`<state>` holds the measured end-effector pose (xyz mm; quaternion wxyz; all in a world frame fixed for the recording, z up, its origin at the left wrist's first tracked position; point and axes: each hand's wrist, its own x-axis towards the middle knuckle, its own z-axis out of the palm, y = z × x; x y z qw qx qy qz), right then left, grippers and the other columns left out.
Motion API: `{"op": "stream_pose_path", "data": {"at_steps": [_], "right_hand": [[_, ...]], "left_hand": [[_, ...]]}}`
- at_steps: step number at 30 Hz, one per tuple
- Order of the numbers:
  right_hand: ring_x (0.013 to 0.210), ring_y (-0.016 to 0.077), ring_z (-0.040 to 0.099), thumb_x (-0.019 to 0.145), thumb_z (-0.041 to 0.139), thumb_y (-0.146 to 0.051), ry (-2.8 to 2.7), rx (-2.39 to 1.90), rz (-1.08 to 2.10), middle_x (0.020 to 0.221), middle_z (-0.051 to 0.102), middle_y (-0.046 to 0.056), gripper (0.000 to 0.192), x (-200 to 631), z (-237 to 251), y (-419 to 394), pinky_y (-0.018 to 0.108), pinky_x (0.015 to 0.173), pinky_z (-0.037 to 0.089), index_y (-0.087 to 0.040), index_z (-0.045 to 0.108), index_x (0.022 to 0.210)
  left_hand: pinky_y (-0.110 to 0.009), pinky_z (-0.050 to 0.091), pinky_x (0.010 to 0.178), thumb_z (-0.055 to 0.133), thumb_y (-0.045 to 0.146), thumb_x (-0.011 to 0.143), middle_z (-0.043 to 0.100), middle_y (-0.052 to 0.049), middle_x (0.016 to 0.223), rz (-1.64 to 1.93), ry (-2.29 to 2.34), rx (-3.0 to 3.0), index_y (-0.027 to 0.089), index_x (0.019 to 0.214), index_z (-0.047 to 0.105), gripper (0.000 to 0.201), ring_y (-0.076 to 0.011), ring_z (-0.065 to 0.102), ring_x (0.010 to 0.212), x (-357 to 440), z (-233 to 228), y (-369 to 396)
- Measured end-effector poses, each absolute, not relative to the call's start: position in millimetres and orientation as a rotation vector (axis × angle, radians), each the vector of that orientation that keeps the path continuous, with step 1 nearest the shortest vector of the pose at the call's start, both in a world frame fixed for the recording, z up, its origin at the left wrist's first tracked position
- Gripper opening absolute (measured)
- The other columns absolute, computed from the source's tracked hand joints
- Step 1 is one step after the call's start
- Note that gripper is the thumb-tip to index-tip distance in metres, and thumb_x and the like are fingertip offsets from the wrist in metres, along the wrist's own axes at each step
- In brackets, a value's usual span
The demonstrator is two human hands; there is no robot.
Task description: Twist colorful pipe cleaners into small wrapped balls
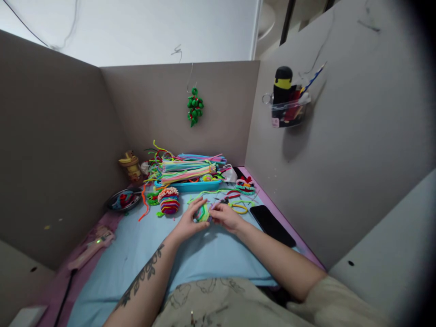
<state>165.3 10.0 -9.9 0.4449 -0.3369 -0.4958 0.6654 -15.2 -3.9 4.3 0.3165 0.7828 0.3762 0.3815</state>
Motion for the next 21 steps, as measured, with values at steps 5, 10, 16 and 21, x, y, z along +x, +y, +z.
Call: {"op": "stream_pose_path", "data": {"at_steps": [5,10,16,21], "right_hand": [[0.048,0.0067,0.046,0.064,0.071,-0.035,-1.306,-0.846,1.591,0.052,0.053,-0.003,0.026,165.9,-9.7,9.1,0.02,0.048,0.033,-0.012,0.059,0.067],[0.053,0.0088,0.051,0.058,0.072,-0.024,-1.222,-0.757,1.716,0.06,0.057,-0.002,0.022,165.1,-6.5,6.0,0.022,0.052,0.039,-0.013,0.061,0.074],[0.052,0.0094,0.051,0.061,0.067,-0.022,-1.25,-0.768,1.668,0.056,0.055,-0.002,0.014,163.8,-4.4,4.3,0.022,0.052,0.041,-0.013,0.06,0.069],[0.05,0.0084,0.048,0.065,0.066,-0.023,-1.299,-0.747,1.63,0.055,0.053,-0.004,0.013,163.4,-6.4,4.6,0.022,0.051,0.04,-0.015,0.056,0.067]], "left_hand": [[-0.041,0.035,0.101,0.068,0.036,0.072,0.039,-0.012,0.137,1.097,1.02,2.053,0.024,0.125,0.051,0.057,-0.0267,0.036,0.128,-11.4,4.0,-5.0],[-0.043,0.039,0.097,0.069,0.033,0.07,0.045,-0.012,0.13,1.237,1.027,2.09,0.023,0.118,0.055,0.051,-0.0268,0.043,0.121,-9.2,1.7,-4.1],[-0.044,0.038,0.098,0.069,0.033,0.071,0.046,-0.011,0.128,1.292,0.967,2.178,0.025,0.118,0.055,0.05,-0.0263,0.044,0.12,-8.8,3.3,-4.6],[-0.044,0.038,0.099,0.068,0.033,0.072,0.045,-0.011,0.128,1.31,0.957,2.218,0.027,0.12,0.054,0.05,-0.0264,0.043,0.121,-9.1,0.6,-3.9]]}}
